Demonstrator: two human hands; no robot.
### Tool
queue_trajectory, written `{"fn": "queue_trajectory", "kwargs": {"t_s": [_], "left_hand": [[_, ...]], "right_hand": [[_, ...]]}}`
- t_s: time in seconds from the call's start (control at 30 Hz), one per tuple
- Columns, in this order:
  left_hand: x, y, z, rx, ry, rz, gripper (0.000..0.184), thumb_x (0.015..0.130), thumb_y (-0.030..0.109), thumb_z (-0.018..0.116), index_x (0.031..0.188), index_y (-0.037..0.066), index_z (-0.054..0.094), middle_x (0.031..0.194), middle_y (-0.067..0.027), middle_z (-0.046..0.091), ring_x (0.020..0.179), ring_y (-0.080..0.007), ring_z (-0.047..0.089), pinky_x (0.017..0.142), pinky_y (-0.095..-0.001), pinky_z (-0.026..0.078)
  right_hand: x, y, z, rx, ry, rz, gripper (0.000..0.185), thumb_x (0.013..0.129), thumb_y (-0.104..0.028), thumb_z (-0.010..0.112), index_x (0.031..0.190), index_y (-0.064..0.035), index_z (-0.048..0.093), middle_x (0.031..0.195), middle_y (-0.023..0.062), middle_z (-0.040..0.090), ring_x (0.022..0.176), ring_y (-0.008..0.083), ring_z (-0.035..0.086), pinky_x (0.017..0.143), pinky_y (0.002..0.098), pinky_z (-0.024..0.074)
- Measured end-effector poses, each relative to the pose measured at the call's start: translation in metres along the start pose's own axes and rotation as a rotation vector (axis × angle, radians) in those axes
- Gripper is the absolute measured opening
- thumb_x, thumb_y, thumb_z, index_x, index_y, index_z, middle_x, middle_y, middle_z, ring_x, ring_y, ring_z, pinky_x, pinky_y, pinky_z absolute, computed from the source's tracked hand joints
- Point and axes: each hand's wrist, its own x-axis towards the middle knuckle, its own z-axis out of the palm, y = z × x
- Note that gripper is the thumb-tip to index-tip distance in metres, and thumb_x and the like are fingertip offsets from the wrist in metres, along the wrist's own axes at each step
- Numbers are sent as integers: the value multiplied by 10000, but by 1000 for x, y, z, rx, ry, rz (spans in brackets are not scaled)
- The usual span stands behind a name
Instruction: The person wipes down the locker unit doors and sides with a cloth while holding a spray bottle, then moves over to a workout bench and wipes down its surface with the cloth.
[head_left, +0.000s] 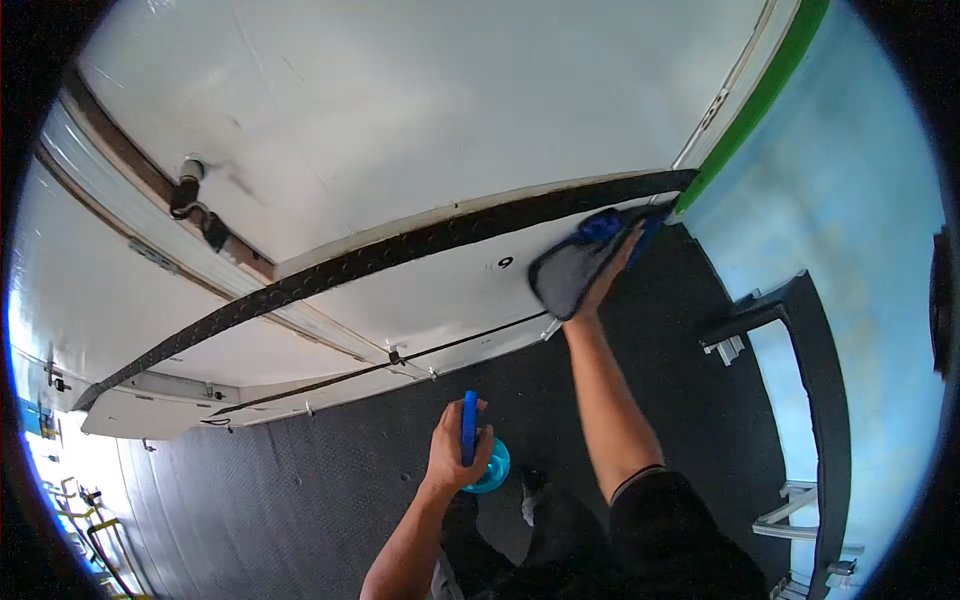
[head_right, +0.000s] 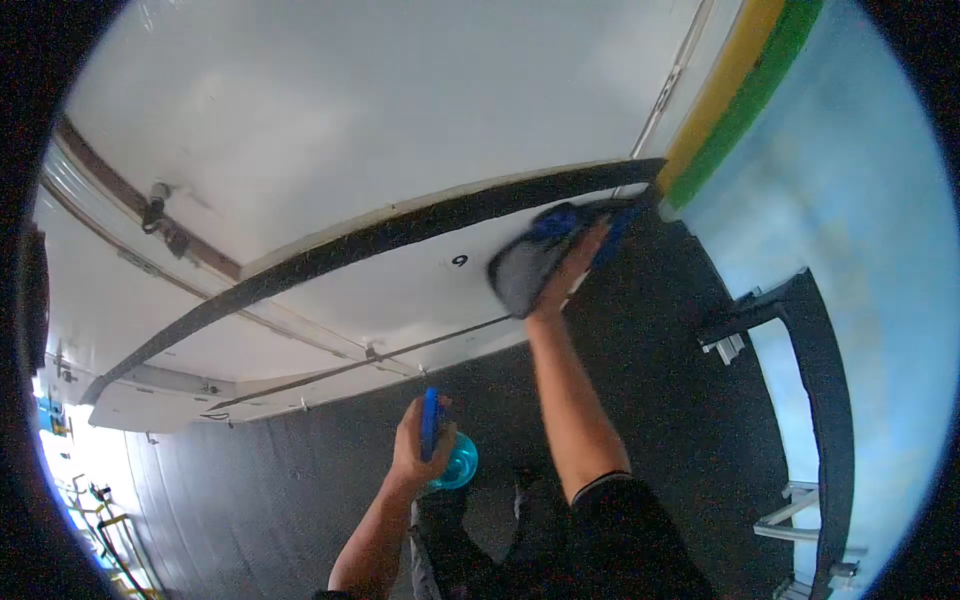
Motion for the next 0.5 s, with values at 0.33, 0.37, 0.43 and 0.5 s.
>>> {"fn": "queue_trajectory", "kwargs": {"t_s": [0.33, 0.37, 0.43, 0.5], "left_hand": [[-18, -50, -15, 132, 229, 182, 338, 744, 34, 608, 1068, -28, 533, 980, -206, 599, 825, -347, 619, 737, -383, 505], [-23, -61, -14, 70, 208, 154, 356, 738, 28, 610, 1080, -32, 532, 1014, -212, 601, 852, -340, 622, 750, -381, 507], [-25, -92, -8, 7, 215, 154, 374, 733, 22, 613, 1093, -37, 531, 1048, -218, 603, 879, -333, 626, 763, -380, 508], [-21, -125, 2, 67, 187, 285, 388, 730, 16, 604, 1108, -29, 530, 1081, -216, 602, 903, -301, 632, 770, -364, 514]], "right_hand": [[-208, 66, 30, -420, -1377, -650, 486, 744, -302, 675, 1189, -128, 581, 1213, 142, 572, 1168, 351, 497, 1031, 485, 344], [-210, 88, 22, -340, -1440, -583, 451, 760, -319, 663, 1160, -122, 600, 1185, 139, 591, 1152, 327, 520, 1035, 443, 365], [-180, 100, 1, -351, -1392, -674, 444, 769, -319, 656, 1159, -115, 599, 1177, 138, 593, 1164, 319, 512, 1034, 445, 361], [-144, 121, -16, -251, -1114, -895, 428, 779, -301, 649, 1153, -98, 598, 1155, 125, 600, 1147, 311, 519, 1014, 461, 366]]}}
